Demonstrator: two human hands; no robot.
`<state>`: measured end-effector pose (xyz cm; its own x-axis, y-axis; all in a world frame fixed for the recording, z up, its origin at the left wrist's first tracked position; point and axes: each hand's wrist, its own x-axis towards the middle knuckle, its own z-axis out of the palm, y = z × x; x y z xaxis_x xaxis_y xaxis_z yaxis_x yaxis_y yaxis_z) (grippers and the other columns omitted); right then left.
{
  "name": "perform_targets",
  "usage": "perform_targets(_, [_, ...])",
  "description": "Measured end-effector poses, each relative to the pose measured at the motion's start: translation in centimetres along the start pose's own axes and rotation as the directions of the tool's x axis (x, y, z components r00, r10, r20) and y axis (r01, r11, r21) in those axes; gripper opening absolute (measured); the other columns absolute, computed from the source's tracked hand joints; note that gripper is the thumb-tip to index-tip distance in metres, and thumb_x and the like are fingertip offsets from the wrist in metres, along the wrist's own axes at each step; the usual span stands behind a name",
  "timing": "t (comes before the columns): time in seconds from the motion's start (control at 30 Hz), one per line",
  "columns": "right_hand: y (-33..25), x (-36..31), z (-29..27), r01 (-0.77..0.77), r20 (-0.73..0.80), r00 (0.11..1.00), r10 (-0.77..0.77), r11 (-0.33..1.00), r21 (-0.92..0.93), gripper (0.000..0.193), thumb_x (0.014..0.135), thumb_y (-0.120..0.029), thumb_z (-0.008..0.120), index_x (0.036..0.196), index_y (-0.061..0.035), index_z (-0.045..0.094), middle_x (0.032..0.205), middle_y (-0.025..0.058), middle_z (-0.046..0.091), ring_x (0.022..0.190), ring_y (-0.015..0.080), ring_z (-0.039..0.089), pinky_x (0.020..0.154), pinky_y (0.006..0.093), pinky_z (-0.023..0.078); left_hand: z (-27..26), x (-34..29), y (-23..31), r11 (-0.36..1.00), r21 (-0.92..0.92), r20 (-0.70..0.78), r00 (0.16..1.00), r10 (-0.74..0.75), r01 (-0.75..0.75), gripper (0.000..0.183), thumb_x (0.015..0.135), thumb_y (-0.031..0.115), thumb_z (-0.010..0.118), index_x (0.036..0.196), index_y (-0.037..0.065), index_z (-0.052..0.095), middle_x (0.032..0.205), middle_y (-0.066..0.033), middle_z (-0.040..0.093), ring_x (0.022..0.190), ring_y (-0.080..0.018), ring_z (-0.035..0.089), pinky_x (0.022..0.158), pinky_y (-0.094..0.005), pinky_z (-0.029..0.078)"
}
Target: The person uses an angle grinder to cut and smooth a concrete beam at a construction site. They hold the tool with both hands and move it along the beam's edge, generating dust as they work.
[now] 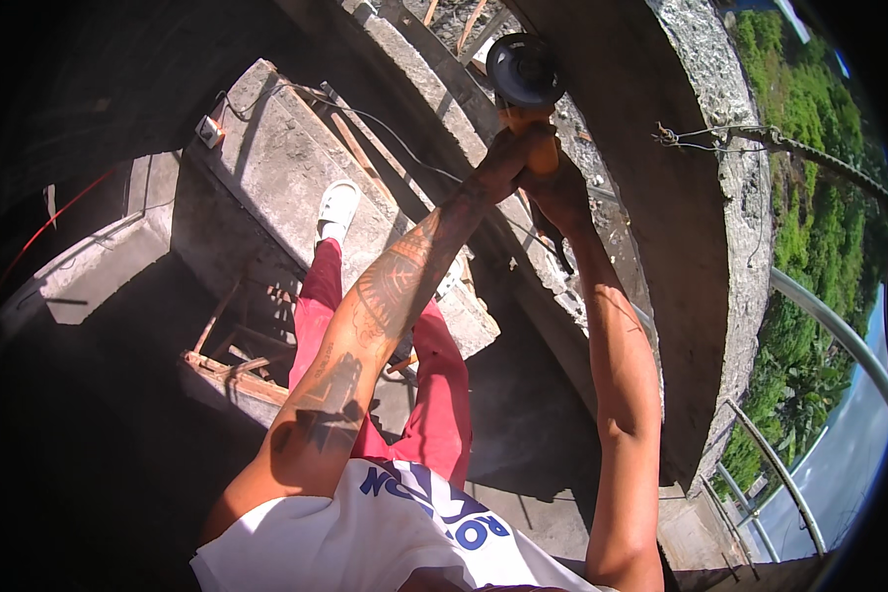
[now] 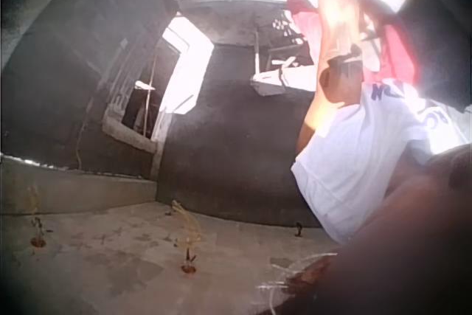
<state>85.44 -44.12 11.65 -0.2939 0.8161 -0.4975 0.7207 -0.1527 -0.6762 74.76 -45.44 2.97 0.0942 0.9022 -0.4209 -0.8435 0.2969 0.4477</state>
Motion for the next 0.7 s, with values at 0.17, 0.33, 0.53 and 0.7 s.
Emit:
perform_targets(0.17, [0.3, -0.2, -0.1, 0.001, -0.005, 1.000, -0.001, 1.000, -0.024, 0.054, 0.071, -0.026, 0.080, 0.119, -0.0107, 0.059, 0.099, 0.0082, 0.071, 0.089, 0.0225, 0.071, 0.079, 0.0377, 0.055, 0.1, 0.1, -0.5, 0.999, -0.019, -0.027, 0.999, -0.026, 0.025, 0.032, 0.091, 0.023, 0.070, 0.114, 0.003, 0.061, 0.103, -0.0070, 0.065, 0.094, -0.0185, 0.066, 0.084, -0.0350, 0.056])
perform_targets(0.33, [0.4, -0.6, -0.3, -0.025, -0.003, 1.000, 0.025, 0.999, -0.040, 0.054, 0.071, -0.027, 0.079, 0.119, -0.0116, 0.060, 0.098, 0.0084, 0.071, 0.087, 0.0228, 0.071, 0.077, 0.0376, 0.054, 0.2, 0.1, -1.3, 0.999, -0.038, -0.011, 1.000, 0.003, -0.004, 0.031, 0.091, 0.022, 0.070, 0.114, 0.003, 0.061, 0.103, -0.0071, 0.065, 0.095, -0.0185, 0.066, 0.084, -0.0348, 0.056])
perform_targets(0.53, [0.9, -1.0, -0.3, -0.009, -0.013, 1.000, 0.009, 0.999, -0.034, 0.055, 0.070, -0.025, 0.079, 0.119, -0.0124, 0.060, 0.095, 0.0085, 0.071, 0.085, 0.0228, 0.071, 0.077, 0.0373, 0.055, 0.0, 0.1, -2.1, 0.999, -0.035, -0.010, 1.000, -0.004, 0.004, 0.030, 0.092, 0.022, 0.070, 0.113, 0.003, 0.062, 0.102, -0.0070, 0.065, 0.094, -0.0183, 0.066, 0.083, -0.0344, 0.055])
perform_targets(0.7, [1.7, -1.5, -0.3, 0.022, -0.012, 1.000, -0.022, 1.000, 0.002, 0.057, 0.069, -0.024, 0.080, 0.122, -0.0124, 0.060, 0.099, 0.0085, 0.072, 0.086, 0.0226, 0.071, 0.077, 0.0365, 0.055, 0.3, -0.3, -2.4, 1.000, -0.017, -0.014, 1.000, -0.019, 0.019, 0.031, 0.092, 0.022, 0.070, 0.114, 0.002, 0.062, 0.102, -0.0068, 0.066, 0.094, -0.0180, 0.066, 0.084, -0.0340, 0.055])
